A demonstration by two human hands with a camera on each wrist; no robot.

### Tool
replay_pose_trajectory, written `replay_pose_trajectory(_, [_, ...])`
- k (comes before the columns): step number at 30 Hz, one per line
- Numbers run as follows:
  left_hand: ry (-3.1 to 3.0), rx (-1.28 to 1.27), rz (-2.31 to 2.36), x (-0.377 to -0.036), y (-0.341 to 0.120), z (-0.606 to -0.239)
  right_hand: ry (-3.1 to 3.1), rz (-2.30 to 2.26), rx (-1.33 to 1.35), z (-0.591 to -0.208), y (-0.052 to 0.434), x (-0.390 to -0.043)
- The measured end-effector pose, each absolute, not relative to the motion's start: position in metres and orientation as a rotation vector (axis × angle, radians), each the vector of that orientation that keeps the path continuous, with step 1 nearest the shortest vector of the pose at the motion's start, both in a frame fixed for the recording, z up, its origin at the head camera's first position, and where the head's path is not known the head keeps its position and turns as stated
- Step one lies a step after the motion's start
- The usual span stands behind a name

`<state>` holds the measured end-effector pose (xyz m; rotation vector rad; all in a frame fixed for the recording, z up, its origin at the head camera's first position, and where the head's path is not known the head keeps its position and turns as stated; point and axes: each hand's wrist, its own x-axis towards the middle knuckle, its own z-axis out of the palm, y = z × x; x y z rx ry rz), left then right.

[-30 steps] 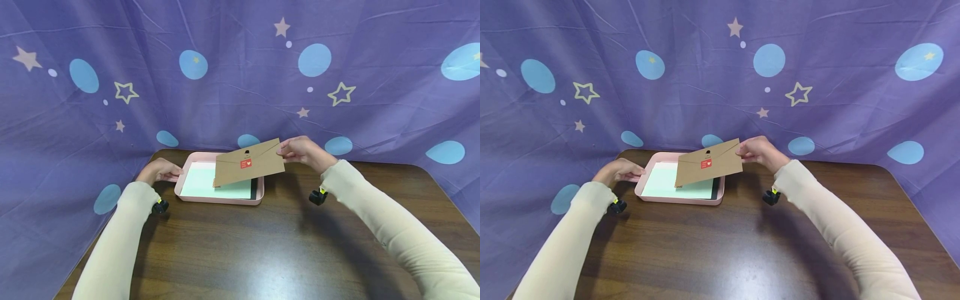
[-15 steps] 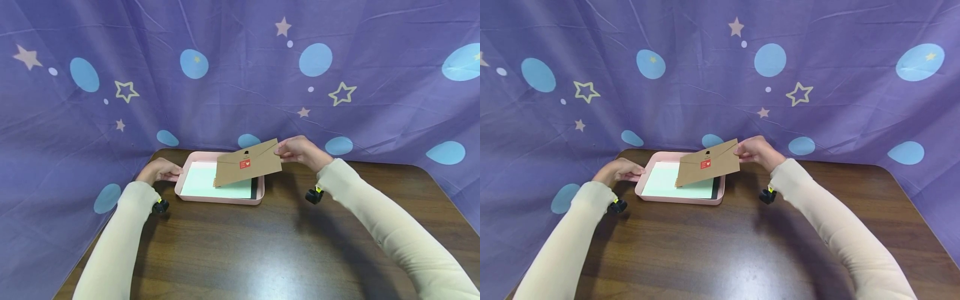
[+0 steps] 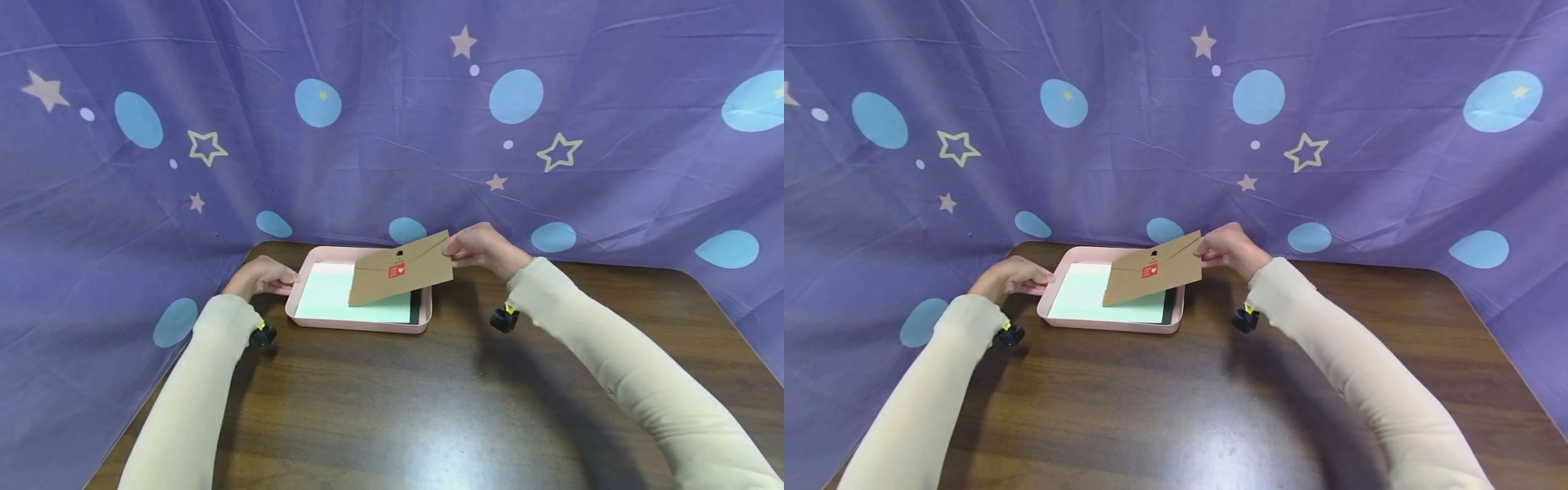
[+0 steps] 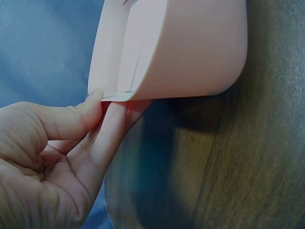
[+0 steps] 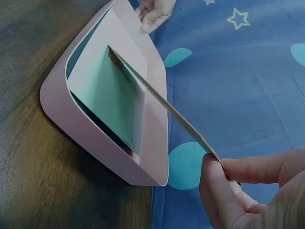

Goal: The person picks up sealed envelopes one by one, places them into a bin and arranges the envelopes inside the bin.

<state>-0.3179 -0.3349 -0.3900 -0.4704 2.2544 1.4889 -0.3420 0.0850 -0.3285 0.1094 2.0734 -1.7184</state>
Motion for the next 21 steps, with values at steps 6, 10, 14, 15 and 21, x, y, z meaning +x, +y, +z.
replay_pose_trajectory(6, [2.248,-0.475,1.498,-0.319,-0.335,-0.391,2.086,-1.734,0.162,-0.328,0.077,-0.341])
replay_pose_trajectory(10, [2.247,-0.479,1.498,-0.319,-0.335,-0.391,2.086,-1.726,0.178,-0.329,0.073,-0.342])
replay_pose_trajectory(14, [2.250,-0.484,1.493,-0.318,-0.335,-0.391,2.081,-1.727,0.184,-0.331,0.068,-0.341])
replay_pose_trajectory(15, [2.248,-0.482,1.494,-0.318,-0.336,-0.391,2.078,-1.728,0.187,-0.331,0.067,-0.341])
replay_pose_trajectory(21, [2.256,-0.486,1.484,-0.317,-0.334,-0.389,2.074,-1.730,0.208,-0.335,0.062,-0.341])
